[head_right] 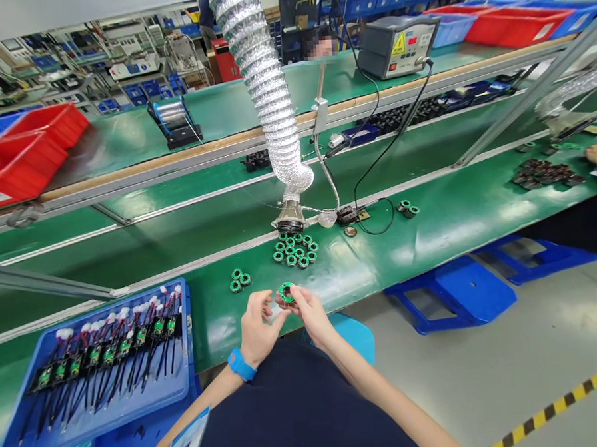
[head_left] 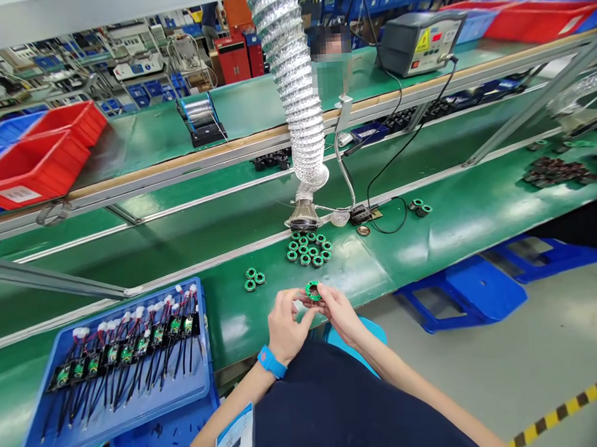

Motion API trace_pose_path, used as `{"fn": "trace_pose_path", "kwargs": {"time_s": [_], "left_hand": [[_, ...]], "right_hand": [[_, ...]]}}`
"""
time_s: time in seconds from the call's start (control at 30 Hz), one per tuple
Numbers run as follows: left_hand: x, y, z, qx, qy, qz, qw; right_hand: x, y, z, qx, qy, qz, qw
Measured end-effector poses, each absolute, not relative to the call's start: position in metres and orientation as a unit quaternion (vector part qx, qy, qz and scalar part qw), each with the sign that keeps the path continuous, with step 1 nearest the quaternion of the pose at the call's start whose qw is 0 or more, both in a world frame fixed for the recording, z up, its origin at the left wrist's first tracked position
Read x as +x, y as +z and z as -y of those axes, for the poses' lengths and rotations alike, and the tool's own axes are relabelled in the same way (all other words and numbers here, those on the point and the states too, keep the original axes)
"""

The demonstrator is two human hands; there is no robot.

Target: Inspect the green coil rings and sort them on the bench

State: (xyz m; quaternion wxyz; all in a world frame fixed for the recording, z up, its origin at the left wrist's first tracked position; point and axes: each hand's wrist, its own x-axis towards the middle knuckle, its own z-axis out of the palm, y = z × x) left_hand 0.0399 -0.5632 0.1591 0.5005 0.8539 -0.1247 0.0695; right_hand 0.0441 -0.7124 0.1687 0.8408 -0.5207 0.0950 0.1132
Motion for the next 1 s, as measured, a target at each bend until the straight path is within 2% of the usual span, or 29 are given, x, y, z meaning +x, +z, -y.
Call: {"fn": "trace_pose_path", "kwargs": {"time_s": [0.07,0.13,0.33,0.43,0.5,0.6,0.67,0.77,0.87,0.93,1.0], "left_hand": [[0.041,0.152,0.560,0.880,0.196,0.270,0.338],[0.046,0.148,0.556,0.864,0.246,0.362,0.249],[0.070,0.152,0.544,0.863,0.225,0.399,0.213],[0.072,0.154,0.540,0.878,0.178,0.361,0.260],[0.068,0.155,0.542,0.879,0.086,0.252,0.397],[0.064,0.152,0.552,0.738,-0.155,-0.026,0.657],[0.064,0.145,0.559,0.627,-0.260,-0.133,0.722],[0.066,0.129,0.565,0.507,-0.319,-0.200,0.775],[0.063,0.122,0.563,0.507,-0.265,-0.196,0.796],[0.055,0.126,0.557,0.663,-0.150,-0.118,0.724],[0.048,0.134,0.548,0.801,-0.046,-0.010,0.597]], "right_hand": [[0.041,0.166,0.708,-0.479,0.129,-0.107,0.862],[0.039,0.162,0.704,-0.459,0.143,-0.126,0.868],[0.048,0.144,0.711,-0.457,0.188,-0.163,0.854],[0.051,0.138,0.717,-0.490,0.193,-0.155,0.836],[0.051,0.134,0.719,-0.526,0.185,-0.141,0.818],[0.052,0.124,0.718,-0.581,0.132,-0.160,0.787],[0.054,0.115,0.717,-0.601,0.086,-0.175,0.775],[0.058,0.102,0.716,-0.613,0.070,-0.185,0.765],[0.059,0.100,0.716,-0.633,0.096,-0.192,0.744],[0.056,0.105,0.716,-0.648,0.105,-0.181,0.732],[0.052,0.111,0.713,-0.657,0.111,-0.165,0.727]]}}
